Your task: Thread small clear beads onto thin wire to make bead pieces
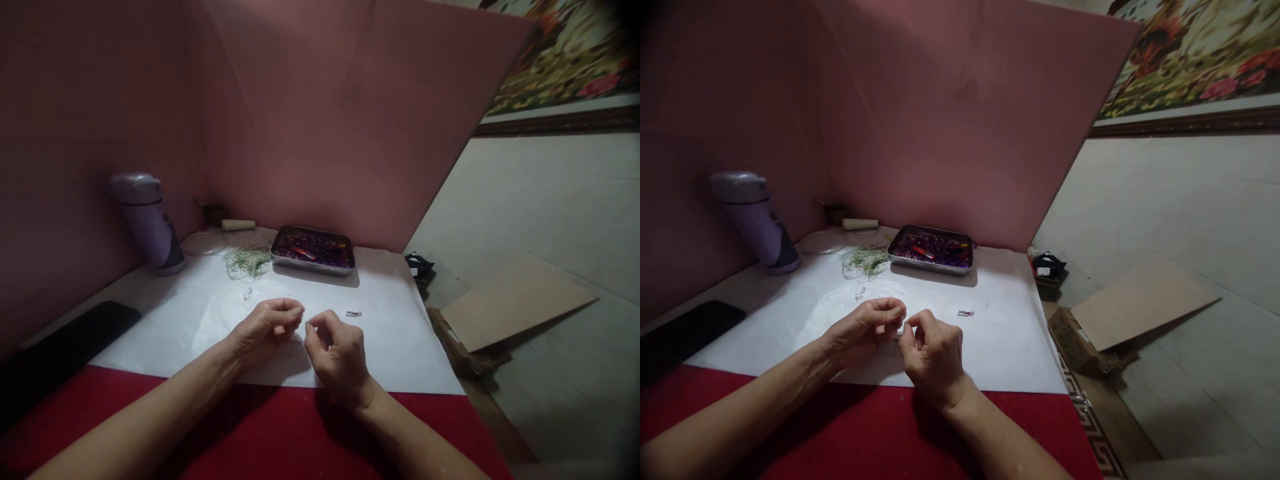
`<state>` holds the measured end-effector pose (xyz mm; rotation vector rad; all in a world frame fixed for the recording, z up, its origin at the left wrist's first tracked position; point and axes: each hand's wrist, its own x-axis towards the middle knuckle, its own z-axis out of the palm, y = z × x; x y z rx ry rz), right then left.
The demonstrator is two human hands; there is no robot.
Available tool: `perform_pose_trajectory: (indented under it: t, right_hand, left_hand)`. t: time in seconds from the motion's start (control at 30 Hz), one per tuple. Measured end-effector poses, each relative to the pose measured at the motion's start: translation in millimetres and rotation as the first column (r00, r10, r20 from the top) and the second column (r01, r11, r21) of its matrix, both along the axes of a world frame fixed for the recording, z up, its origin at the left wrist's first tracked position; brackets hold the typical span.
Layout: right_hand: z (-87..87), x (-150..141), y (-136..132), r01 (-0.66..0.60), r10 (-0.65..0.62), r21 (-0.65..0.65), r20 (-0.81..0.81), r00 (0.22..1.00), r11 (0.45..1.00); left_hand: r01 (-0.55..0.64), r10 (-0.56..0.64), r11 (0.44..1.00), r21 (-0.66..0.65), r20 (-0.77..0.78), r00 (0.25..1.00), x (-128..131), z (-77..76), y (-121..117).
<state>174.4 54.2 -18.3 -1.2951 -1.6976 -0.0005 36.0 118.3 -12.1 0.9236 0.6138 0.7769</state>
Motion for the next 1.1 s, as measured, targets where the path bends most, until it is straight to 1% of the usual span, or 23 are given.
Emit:
perform_pose_trajectory:
  t: [0.17,0.4,0.57,1.1]
  right_hand:
    - [0.5,0.6,0.4,-0.002,0.002,0.003,0.007,1.0,1.0]
    - [-0.1,0.2,-0.9,-0.004,0.004,0.014,0.0,1.0,1.0]
    - [0.6,-0.5,-0.4,0.004,-0.004,0.024,0.004,1.0,1.0]
    - [0.6,0.3,0.1,0.017,-0.017,0.021,0.007,1.0,1.0]
  left_hand:
    - [0.037,-0.037,0.999,0.0,-0.018,0.999,0.3,1.0,-1.2]
    - [0.02,-0.02,1.0,-0.004,0.005,1.0,0.5,0.5,-0.6]
    - [0.012,-0.012,1.0,-0.003,-0.008,1.0,-0.7,-1.0,1.0]
    - [0.036,-0.036,0.999,0.005,-0.015,0.999,-0.2,-2.3,0.8]
